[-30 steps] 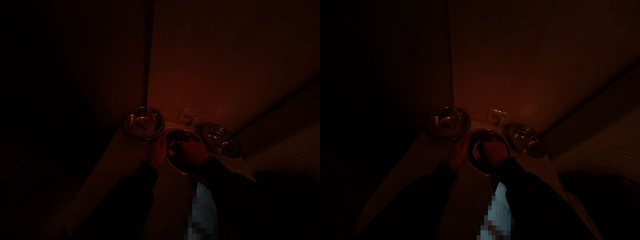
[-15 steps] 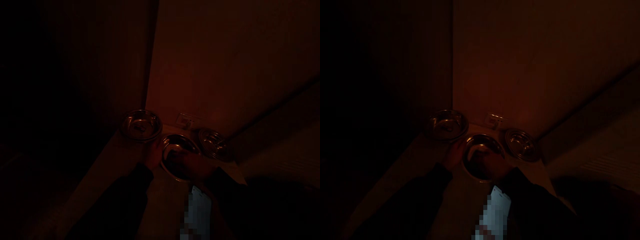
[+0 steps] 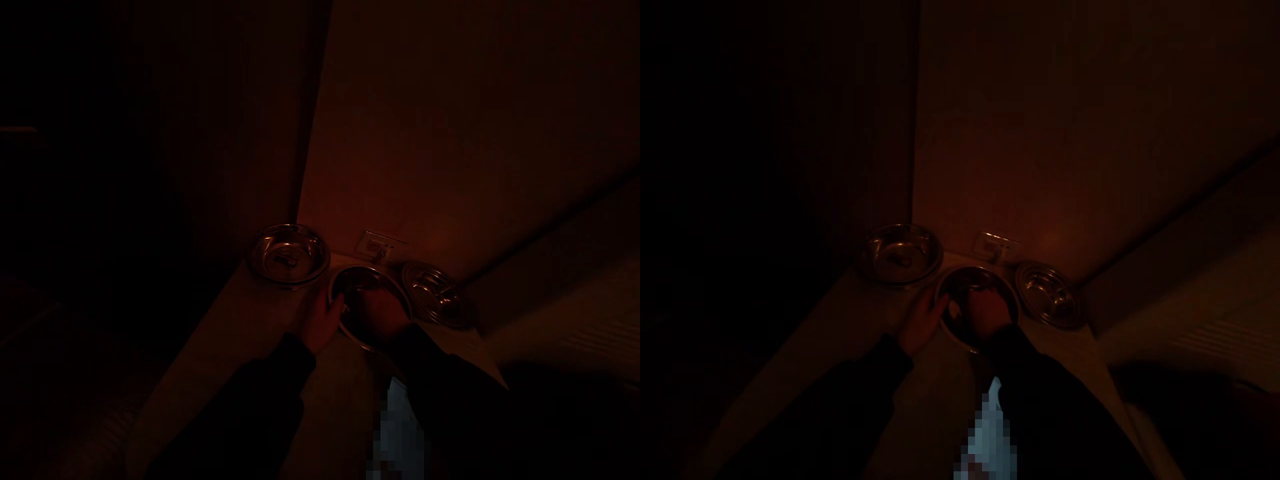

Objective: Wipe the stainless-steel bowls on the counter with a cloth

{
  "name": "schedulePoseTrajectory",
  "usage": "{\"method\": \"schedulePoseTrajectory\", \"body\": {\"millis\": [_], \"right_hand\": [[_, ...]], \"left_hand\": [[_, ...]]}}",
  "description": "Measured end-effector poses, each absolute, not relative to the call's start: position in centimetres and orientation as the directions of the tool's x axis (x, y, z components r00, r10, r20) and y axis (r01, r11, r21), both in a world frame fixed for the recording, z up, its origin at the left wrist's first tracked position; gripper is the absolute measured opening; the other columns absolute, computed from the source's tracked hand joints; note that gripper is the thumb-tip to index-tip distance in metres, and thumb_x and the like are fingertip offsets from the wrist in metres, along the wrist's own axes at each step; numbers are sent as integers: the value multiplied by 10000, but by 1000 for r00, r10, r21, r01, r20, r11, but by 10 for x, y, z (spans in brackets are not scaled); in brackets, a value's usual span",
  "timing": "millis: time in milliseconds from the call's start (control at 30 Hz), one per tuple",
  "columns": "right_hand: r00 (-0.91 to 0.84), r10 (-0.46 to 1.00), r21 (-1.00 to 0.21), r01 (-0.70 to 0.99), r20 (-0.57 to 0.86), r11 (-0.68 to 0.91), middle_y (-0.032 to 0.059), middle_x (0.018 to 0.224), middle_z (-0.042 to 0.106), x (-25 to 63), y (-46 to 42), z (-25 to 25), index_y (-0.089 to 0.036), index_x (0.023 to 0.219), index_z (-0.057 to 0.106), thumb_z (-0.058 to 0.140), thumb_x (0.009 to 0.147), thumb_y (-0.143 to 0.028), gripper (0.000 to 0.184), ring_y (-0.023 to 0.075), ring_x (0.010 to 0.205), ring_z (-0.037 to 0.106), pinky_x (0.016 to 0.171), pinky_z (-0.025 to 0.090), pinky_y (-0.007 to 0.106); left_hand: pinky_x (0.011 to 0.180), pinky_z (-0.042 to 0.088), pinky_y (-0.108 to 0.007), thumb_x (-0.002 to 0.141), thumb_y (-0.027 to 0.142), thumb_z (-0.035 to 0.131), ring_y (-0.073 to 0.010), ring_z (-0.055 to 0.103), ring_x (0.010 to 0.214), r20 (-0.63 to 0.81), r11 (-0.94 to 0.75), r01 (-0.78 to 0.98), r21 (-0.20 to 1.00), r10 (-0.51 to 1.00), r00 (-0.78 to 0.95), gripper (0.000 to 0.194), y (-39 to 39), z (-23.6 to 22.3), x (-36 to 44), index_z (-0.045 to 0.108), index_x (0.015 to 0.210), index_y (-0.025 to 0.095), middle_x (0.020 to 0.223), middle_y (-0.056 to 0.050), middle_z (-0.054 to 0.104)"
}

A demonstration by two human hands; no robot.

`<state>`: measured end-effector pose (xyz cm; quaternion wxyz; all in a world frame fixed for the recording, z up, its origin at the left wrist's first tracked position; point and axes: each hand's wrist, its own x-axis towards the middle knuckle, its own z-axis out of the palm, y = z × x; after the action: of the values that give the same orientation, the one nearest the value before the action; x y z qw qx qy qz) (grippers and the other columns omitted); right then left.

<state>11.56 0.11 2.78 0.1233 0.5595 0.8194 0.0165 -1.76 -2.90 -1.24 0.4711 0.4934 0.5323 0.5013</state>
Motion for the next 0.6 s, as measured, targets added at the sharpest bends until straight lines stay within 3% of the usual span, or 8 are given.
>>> {"method": "schedulePoseTrajectory", "body": {"millis": [167,433,600], "right_hand": [[-369,909,172,899,-195,402,147,961,690,115,1,32,-178,1085,634,369,935,-296,326,255,918,641,731,481,333],[-628,707,5,747,-326,665,51,1168,641,134,-19,48,-274,1114,649,500,877,-218,285,197,1131,527,892,430,289],[-639,716,-5,747,-281,665,45,1237,604,134,-19,46,-272,1149,629,459,899,-205,309,204,1147,509,884,442,296]], "left_hand": [[1064,342,-362,898,202,373,-224,491,1241,7,-1,74,997,996,-88,427,-27,-12,-15,466,1289,57,1334,-175,529],[1037,369,-362,908,233,353,-212,541,1179,3,0,19,1000,987,-159,375,-23,-15,-15,543,1214,129,1270,-129,591],[1047,361,-341,897,249,377,-206,544,1178,-64,56,-63,996,990,-126,338,-20,-17,-17,598,1131,145,1245,-101,615]]}}
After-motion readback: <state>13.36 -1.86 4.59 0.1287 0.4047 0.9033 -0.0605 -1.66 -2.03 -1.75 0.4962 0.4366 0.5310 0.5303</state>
